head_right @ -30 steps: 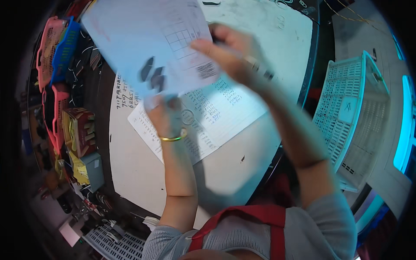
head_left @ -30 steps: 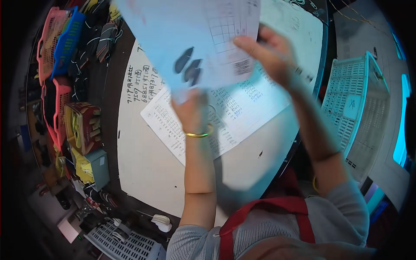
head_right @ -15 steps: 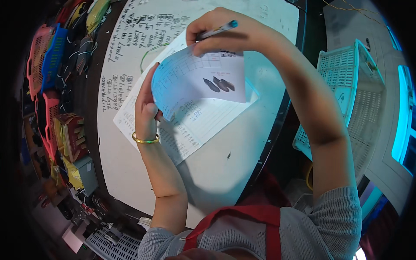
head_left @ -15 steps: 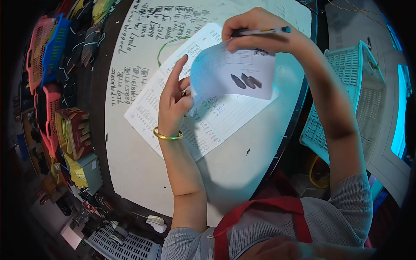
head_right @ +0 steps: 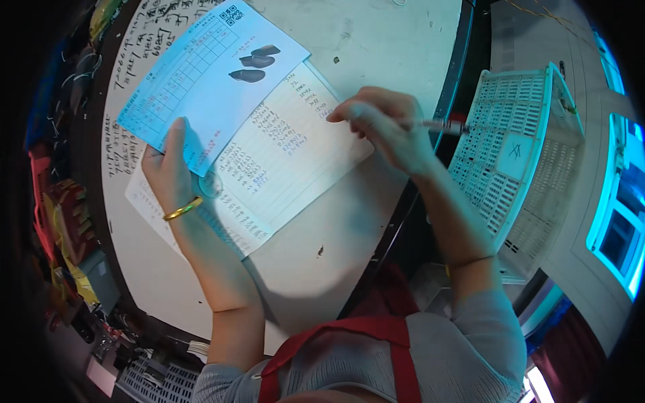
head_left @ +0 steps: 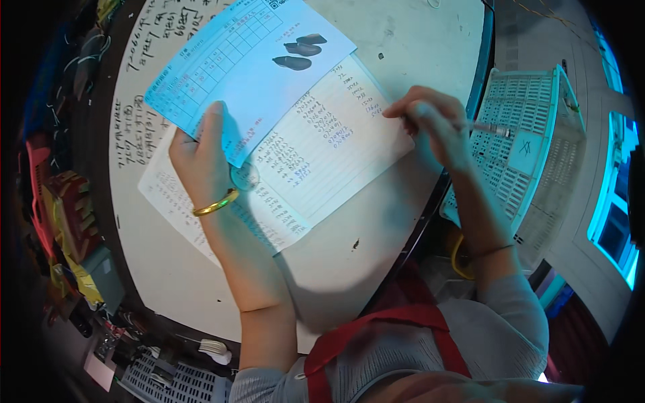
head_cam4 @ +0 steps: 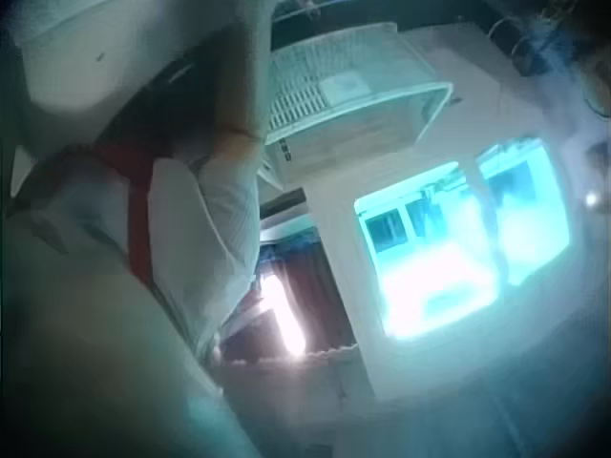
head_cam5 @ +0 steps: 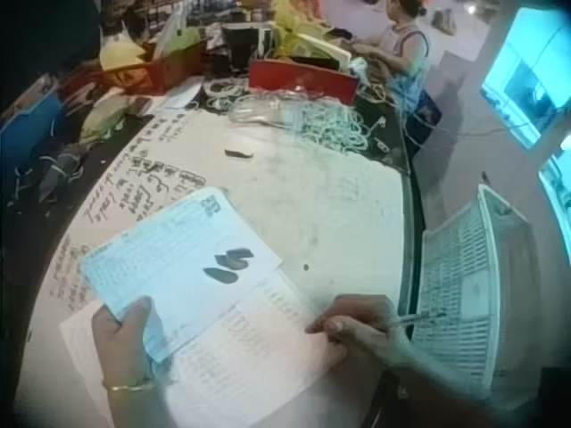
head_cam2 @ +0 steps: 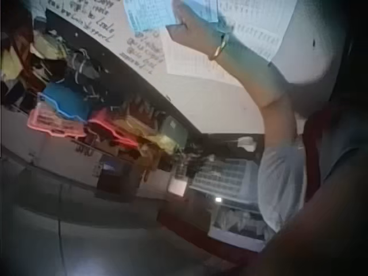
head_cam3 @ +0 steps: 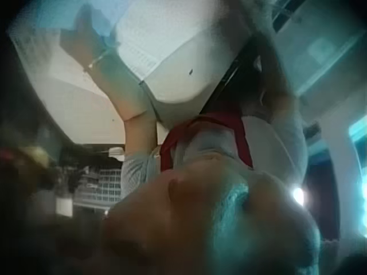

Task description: The person writes information from paper production slips into a notebook using a pen, retrieves another slip from a basket to record its data, and then holds and reads through the open notebook.

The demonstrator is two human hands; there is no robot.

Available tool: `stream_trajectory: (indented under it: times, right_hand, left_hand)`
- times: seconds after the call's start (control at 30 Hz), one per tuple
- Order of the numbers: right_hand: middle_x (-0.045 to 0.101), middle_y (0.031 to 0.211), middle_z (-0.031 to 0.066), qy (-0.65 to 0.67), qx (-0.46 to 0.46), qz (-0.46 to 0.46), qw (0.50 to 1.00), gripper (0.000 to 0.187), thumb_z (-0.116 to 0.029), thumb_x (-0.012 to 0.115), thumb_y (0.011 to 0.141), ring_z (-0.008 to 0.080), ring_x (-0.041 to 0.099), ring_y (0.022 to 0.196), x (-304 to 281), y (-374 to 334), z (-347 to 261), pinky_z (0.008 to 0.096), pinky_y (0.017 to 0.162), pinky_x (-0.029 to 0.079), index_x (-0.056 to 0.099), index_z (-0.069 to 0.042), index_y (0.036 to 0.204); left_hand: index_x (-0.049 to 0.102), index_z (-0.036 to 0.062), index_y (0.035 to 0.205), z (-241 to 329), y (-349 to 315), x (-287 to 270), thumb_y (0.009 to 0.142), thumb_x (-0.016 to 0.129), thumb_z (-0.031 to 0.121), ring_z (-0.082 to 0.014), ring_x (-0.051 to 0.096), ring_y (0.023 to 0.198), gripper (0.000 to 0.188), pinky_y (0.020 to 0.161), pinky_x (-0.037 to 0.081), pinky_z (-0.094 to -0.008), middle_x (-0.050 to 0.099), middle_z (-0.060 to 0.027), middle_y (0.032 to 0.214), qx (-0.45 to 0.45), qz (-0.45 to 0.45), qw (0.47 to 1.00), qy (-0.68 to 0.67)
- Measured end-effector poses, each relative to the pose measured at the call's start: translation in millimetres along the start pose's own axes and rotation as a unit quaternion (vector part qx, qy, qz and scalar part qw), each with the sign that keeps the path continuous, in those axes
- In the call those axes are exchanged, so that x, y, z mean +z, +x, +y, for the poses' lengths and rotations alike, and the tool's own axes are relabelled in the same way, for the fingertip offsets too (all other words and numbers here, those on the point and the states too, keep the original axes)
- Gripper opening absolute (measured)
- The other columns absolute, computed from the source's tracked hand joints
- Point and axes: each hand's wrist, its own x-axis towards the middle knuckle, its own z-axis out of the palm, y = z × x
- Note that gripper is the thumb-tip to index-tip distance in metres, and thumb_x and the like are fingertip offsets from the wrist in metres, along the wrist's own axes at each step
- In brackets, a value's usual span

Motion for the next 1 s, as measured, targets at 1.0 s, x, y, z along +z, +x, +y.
stream_trajectory:
  times: [1.0]
  right_hand:
    - [0.050, 0.051, 0.0016, -0.154, -0.040, 0.164, 0.973, 0.019, -0.003, 0.064, 0.078, 0.0051, 0.044, 0.043, 29.5, -5.7, 23.7, 0.0223, 0.042, 0.036, 0.050, -0.004, 0.065]
  left_hand:
    - [0.066, -0.0033, 0.098, -10.2, 0.1, -6.2, 0.084, 0.068, 0.016, -0.0076, 0.057, 0.077, 0.024, 0.069, 0.046, -0.0218, 0.067, -0.0070, 0.088, -0.006, -0.054, 0.998, -0.017]
